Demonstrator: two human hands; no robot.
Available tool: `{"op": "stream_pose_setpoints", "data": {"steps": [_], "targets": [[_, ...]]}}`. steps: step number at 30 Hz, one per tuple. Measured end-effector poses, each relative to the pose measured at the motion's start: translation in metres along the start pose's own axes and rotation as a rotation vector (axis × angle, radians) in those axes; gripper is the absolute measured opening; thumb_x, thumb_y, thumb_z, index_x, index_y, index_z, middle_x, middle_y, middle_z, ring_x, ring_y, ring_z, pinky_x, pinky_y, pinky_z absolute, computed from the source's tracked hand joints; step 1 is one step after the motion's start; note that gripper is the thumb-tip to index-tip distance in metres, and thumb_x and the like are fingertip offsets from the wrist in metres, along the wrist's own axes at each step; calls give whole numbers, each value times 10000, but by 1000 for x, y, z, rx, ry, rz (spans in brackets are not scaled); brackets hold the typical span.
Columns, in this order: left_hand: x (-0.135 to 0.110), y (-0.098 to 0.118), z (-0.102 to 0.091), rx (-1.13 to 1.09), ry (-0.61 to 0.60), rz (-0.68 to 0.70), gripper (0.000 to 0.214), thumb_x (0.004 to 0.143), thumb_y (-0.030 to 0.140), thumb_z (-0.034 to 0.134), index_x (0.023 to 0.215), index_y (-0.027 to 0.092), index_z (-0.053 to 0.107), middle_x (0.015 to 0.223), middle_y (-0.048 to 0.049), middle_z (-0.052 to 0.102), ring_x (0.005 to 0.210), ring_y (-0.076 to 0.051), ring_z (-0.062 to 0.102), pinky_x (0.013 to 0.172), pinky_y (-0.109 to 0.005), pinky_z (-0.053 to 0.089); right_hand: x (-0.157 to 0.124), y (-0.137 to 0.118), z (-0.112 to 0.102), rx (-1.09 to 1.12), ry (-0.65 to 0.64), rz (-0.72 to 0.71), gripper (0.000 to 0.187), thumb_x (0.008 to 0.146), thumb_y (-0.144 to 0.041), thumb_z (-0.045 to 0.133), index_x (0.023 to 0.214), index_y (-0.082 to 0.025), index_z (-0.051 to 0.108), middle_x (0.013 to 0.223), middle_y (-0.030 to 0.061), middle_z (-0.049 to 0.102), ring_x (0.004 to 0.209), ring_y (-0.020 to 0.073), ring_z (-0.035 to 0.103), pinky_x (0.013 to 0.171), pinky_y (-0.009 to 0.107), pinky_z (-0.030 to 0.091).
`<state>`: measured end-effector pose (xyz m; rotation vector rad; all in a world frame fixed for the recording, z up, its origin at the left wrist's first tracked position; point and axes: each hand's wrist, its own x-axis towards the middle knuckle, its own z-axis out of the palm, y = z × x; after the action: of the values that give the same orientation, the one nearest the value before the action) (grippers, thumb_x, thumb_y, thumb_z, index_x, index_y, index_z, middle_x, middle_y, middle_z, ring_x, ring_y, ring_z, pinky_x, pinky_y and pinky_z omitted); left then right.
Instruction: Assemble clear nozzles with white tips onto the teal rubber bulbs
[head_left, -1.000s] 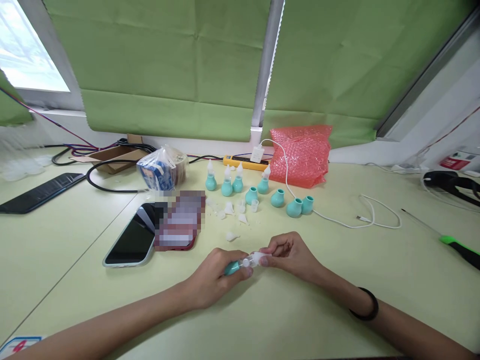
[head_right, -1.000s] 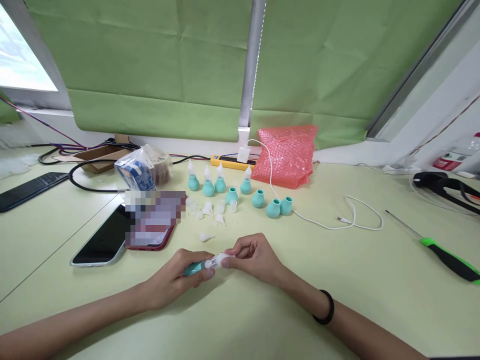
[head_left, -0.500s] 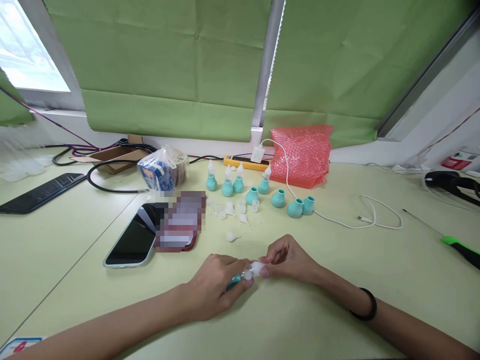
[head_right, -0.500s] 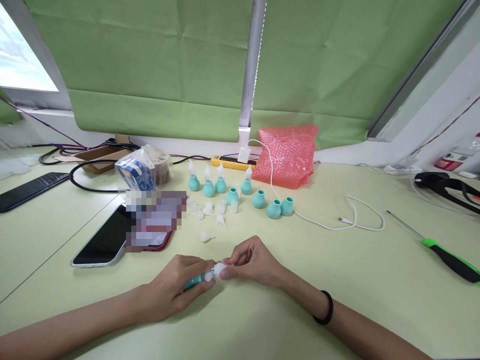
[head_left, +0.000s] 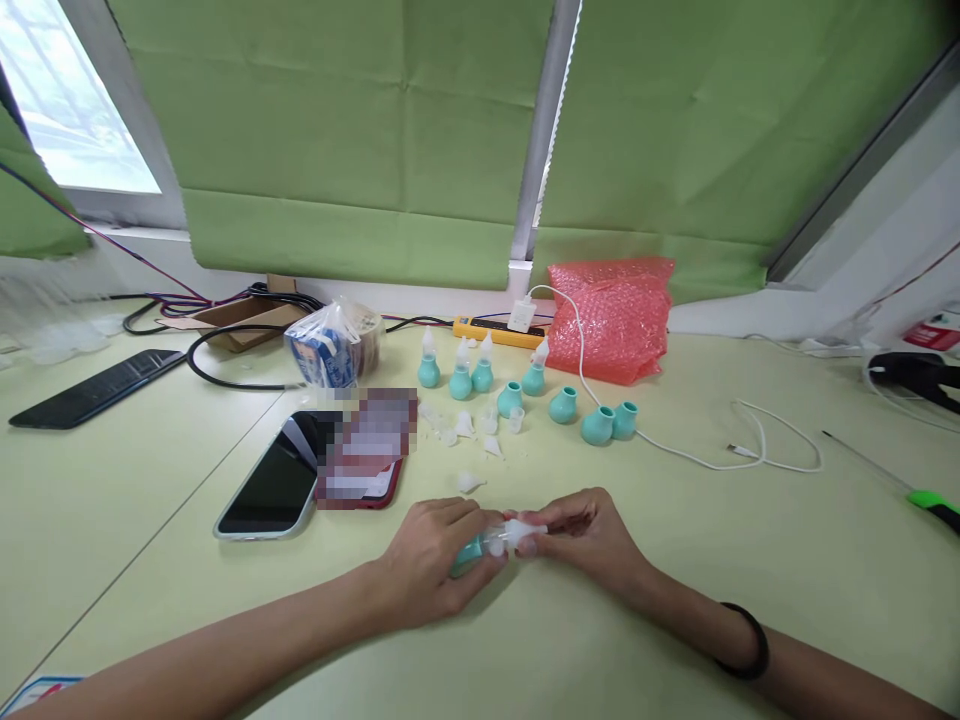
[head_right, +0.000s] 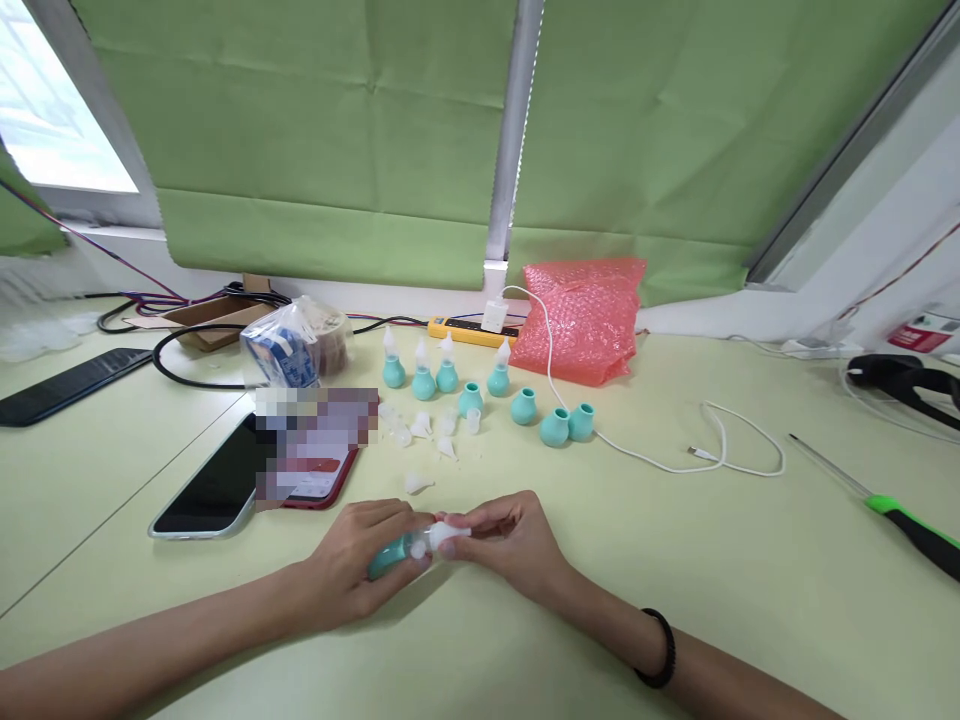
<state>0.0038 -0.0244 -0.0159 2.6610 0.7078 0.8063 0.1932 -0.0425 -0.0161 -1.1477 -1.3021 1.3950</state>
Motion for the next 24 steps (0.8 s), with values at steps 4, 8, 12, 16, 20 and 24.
{"op": "stream_pose_setpoints", "data": {"steps": [4, 8, 12, 16, 20, 24], "targets": [[3, -5, -5, 5, 125, 40, 401, 781, 232, 426, 1166, 129, 375, 1100, -122, 497, 963, -233, 442, 815, -396, 385, 4, -11, -12, -127, 176, -225, 137, 570, -216, 698, 699, -174, 679, 677, 37, 680, 464, 119, 564, 479, 249, 486], [4, -13, -1, 276, 109, -125, 367, 794, 183, 403, 1161, 173, 413, 1207, -103, 423, 1039, -277, 364, 818, -451, 375, 16, -21, -34, -411, 544, -585, 94, 628, -222, 659, 708, -177, 642, 732, 42, 655, 537, 132, 556, 547, 283, 486], [6, -17, 6, 373, -2, -185, 333, 793, 145, 392, 1119, 171, 455, 1129, -91, 499, 976, -265, 412, 755, -434, 429, 33, -24, -56, -693, 668, -751, 77, 685, -250, 606, 717, -183, 625, 757, 31, 626, 565, 125, 539, 570, 271, 465], [7, -22, 7, 310, -22, -189, 266, 791, 95, 378, 991, 172, 535, 998, -69, 570, 881, -220, 478, 704, -372, 467, 44, -20, -68, -841, 635, -712, 148, 714, -299, 567, 770, -174, 624, 685, 19, 621, 474, 104, 498, 497, 245, 439], [4, -28, 10, 193, 64, -167, 288, 779, 59, 364, 981, 166, 540, 929, -71, 569, 856, -182, 520, 695, -311, 481, 45, -16, -71, -968, 679, -668, 182, 713, -324, 548, 805, -176, 600, 671, 8, 620, 464, 105, 518, 525, 247, 438], [2, -32, 12, 164, 107, -186, 302, 771, 69, 369, 1013, 167, 520, 961, -81, 538, 851, -174, 537, 698, -301, 481, 45, -12, -71, -1015, 752, -623, 236, 712, -344, 521, 882, -181, 525, 745, 11, 609, 468, 105, 527, 545, 253, 439]]}}
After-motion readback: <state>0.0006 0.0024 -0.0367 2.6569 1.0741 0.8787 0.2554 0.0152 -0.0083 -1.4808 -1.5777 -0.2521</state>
